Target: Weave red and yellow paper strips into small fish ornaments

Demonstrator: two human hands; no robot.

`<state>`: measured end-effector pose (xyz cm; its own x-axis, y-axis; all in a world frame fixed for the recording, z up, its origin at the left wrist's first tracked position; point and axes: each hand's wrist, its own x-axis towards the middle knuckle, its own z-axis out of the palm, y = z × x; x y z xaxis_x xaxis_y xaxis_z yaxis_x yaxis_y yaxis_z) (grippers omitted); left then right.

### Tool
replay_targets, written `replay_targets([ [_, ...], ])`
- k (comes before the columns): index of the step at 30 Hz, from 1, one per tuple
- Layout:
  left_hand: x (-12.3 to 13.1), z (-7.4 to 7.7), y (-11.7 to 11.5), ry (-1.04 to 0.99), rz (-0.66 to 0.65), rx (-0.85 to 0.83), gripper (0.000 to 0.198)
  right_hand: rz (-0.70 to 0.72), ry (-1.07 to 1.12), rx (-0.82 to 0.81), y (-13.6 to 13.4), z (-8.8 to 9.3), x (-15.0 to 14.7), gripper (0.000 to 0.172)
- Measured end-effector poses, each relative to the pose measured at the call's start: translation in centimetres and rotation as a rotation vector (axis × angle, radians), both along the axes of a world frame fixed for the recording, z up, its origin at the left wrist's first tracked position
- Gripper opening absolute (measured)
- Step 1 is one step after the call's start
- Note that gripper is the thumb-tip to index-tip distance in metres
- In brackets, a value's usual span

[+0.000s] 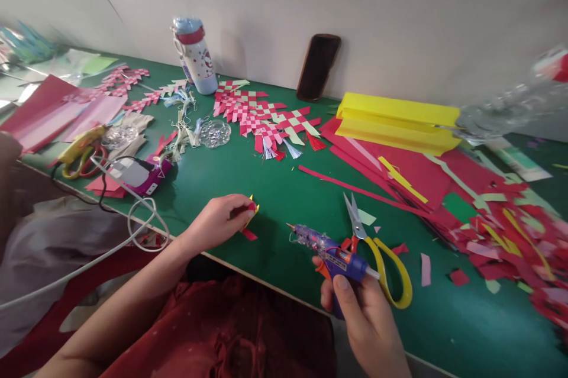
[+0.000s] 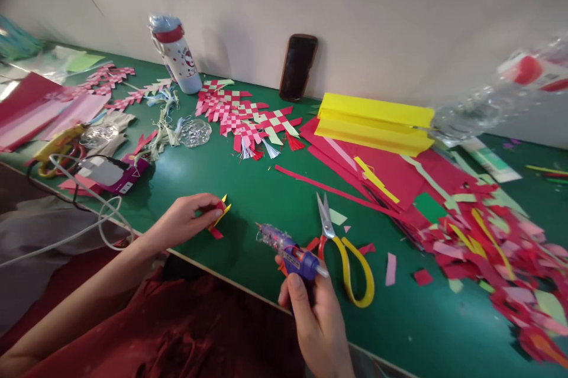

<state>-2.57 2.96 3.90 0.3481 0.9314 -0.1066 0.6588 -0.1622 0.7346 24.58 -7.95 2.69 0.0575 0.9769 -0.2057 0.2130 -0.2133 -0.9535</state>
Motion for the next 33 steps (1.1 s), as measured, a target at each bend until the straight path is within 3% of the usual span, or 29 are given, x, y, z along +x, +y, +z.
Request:
replay_targets([
  [4,-1.1,0.1,0.0,-0.277,0.171,-0.225,0.026,0.039,0.006,-0.007,0.0,-0.5,0.1,0.035],
  [7,-1.3,0.1,0.1,-0.409,0.229,-0.310,0.028,0.037,0.026,-0.013,0.1,-0.4,-0.1,0.036],
  [17,-1.0,0.3,0.4,-0.476,0.242,-0.353,0.031,0.033,0.063,-0.014,0.1,0.3,-0.3,0.037],
  [22,-1.1,1.1,-0.1,-0.271,0.215,-0.136,0.030,-0.050,0.067,-0.043,0.1,0.9,-1.0,0.036],
  [26,-1.3,1.7,-1.0,-0.030,-0.019,0.103,0.028,-0.107,0.038,-0.084,-0.1,1.2,-0.7,0.036],
  [33,-1.8,-0.5,-2.3,0.155,-0.169,0.356,0.020,-0.116,-0.015,-0.047,-0.8,0.3,1.8,0.035],
])
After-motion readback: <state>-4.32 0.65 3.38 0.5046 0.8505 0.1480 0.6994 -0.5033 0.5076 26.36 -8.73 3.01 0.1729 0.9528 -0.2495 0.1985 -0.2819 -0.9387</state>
